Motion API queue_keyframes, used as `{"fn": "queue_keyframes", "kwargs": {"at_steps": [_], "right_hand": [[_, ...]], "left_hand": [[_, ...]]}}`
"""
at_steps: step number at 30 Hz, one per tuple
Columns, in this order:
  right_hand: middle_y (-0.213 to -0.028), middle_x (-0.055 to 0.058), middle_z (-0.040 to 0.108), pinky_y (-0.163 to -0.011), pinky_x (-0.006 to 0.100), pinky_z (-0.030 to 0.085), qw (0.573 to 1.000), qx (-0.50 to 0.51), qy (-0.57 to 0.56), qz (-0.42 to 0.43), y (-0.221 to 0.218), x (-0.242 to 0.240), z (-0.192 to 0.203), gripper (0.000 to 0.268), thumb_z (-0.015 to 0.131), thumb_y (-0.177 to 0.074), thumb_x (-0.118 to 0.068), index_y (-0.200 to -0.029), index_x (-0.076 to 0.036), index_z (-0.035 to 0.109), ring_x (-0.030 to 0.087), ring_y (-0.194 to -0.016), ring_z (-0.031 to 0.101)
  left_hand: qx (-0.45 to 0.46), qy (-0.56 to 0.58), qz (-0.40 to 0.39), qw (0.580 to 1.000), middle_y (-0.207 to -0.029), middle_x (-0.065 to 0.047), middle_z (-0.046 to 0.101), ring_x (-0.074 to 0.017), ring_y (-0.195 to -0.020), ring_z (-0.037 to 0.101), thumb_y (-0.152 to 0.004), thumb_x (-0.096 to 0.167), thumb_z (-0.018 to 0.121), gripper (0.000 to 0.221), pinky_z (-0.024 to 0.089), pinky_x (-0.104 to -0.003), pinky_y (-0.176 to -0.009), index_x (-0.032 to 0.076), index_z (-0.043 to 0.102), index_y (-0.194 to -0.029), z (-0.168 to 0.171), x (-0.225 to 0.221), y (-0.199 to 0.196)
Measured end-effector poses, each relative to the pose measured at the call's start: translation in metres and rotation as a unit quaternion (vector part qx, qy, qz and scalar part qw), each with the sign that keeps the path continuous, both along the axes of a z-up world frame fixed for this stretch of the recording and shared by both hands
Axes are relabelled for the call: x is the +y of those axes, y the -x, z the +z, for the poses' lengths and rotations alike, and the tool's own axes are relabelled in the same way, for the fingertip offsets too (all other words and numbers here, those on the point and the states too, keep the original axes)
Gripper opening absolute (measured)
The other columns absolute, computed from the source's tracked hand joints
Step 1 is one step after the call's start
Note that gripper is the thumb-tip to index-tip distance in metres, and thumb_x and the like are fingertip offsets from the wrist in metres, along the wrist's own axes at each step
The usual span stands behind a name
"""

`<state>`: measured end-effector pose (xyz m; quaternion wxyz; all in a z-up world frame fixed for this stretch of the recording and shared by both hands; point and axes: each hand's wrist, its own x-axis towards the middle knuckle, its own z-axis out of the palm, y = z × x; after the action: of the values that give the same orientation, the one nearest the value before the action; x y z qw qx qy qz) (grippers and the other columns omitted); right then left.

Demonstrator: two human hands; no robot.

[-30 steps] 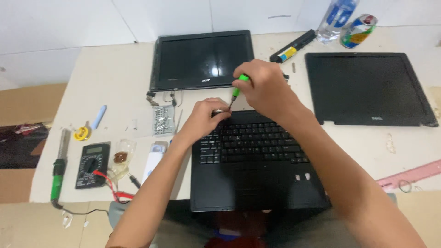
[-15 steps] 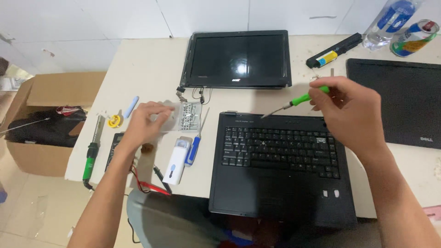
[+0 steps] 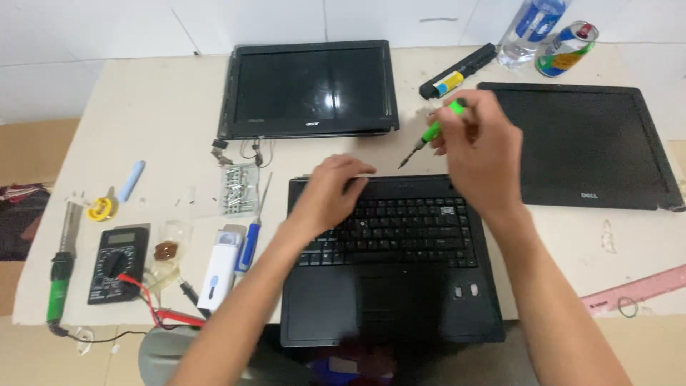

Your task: Disassembling a laptop to access internal components by removing the keyboard and bezel using a screwdriver

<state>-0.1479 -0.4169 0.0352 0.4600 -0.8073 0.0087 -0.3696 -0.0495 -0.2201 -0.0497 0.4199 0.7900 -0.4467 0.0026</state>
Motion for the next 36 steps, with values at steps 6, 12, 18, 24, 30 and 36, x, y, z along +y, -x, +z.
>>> {"fn": "queue_keyframes", "kwargs": {"at_steps": [6, 12, 18, 24, 30, 36], "right_hand": [[-0.076, 0.020, 0.070, -0.051, 0.036, 0.055, 0.999, 0.009, 0.041, -0.010, -0.007, -0.001, -0.030, 0.018, 0.060, -0.105, -0.013, -0.106, 0.004, 0.056, 0.026, -0.056, 0.069], [-0.078, 0.019, 0.069, -0.055, 0.037, 0.056, 0.999, 0.033, 0.022, -0.007, -0.015, 0.003, -0.042, 0.016, 0.058, -0.106, -0.016, -0.107, 0.000, 0.055, 0.025, -0.059, 0.069], [-0.080, 0.020, 0.068, -0.055, 0.037, 0.058, 0.999, 0.048, 0.011, 0.001, -0.014, 0.001, -0.042, 0.018, 0.054, -0.108, -0.015, -0.107, 0.003, 0.053, 0.025, -0.062, 0.069], [-0.071, 0.020, 0.064, -0.054, 0.042, 0.055, 0.997, 0.038, 0.065, -0.001, -0.021, -0.003, -0.054, 0.019, 0.057, -0.106, -0.017, -0.109, 0.001, 0.053, 0.032, -0.061, 0.068], [-0.062, 0.010, 0.063, -0.054, 0.036, 0.054, 0.995, 0.022, 0.095, -0.013, -0.025, -0.001, -0.049, 0.019, 0.058, -0.106, -0.021, -0.105, -0.003, 0.055, 0.026, -0.055, 0.066], [-0.072, 0.018, 0.067, -0.051, 0.034, 0.055, 0.999, 0.033, 0.004, -0.010, -0.026, -0.022, -0.066, 0.012, 0.056, -0.106, -0.010, -0.106, 0.002, 0.054, 0.025, -0.056, 0.068]], "left_hand": [[0.076, -0.046, 0.032, 0.996, -0.095, -0.006, 0.074, -0.0338, -0.097, 0.068, -0.091, 0.014, 0.063, 0.019, 0.052, -0.046, -0.090, 0.017, 0.076, -0.103, -0.044, -0.037, -0.009], [0.179, -0.067, 0.047, 0.981, -0.096, -0.016, 0.074, -0.0377, -0.097, 0.069, -0.092, 0.011, 0.062, 0.018, 0.058, -0.045, -0.082, 0.008, 0.075, -0.103, -0.023, -0.040, -0.009], [0.199, -0.060, 0.043, 0.977, -0.097, -0.018, 0.073, -0.0392, -0.097, 0.069, -0.094, 0.005, 0.060, 0.019, 0.060, -0.048, -0.078, 0.004, 0.074, -0.107, -0.009, -0.038, -0.003], [0.191, -0.055, 0.038, 0.979, -0.096, -0.021, 0.072, -0.0403, -0.096, 0.069, -0.092, 0.006, 0.062, 0.016, 0.061, -0.047, -0.076, 0.003, 0.073, -0.103, -0.014, -0.040, -0.007], [0.189, -0.048, 0.024, 0.980, -0.097, -0.020, 0.072, -0.0408, -0.097, 0.069, -0.094, 0.004, 0.059, 0.019, 0.060, -0.050, -0.078, 0.003, 0.073, -0.106, -0.012, -0.037, -0.004], [0.187, -0.054, 0.031, 0.980, -0.098, -0.017, 0.072, -0.0406, -0.098, 0.067, -0.092, 0.008, 0.062, 0.018, 0.059, -0.052, -0.082, 0.009, 0.075, -0.104, -0.023, -0.040, -0.008]]}}
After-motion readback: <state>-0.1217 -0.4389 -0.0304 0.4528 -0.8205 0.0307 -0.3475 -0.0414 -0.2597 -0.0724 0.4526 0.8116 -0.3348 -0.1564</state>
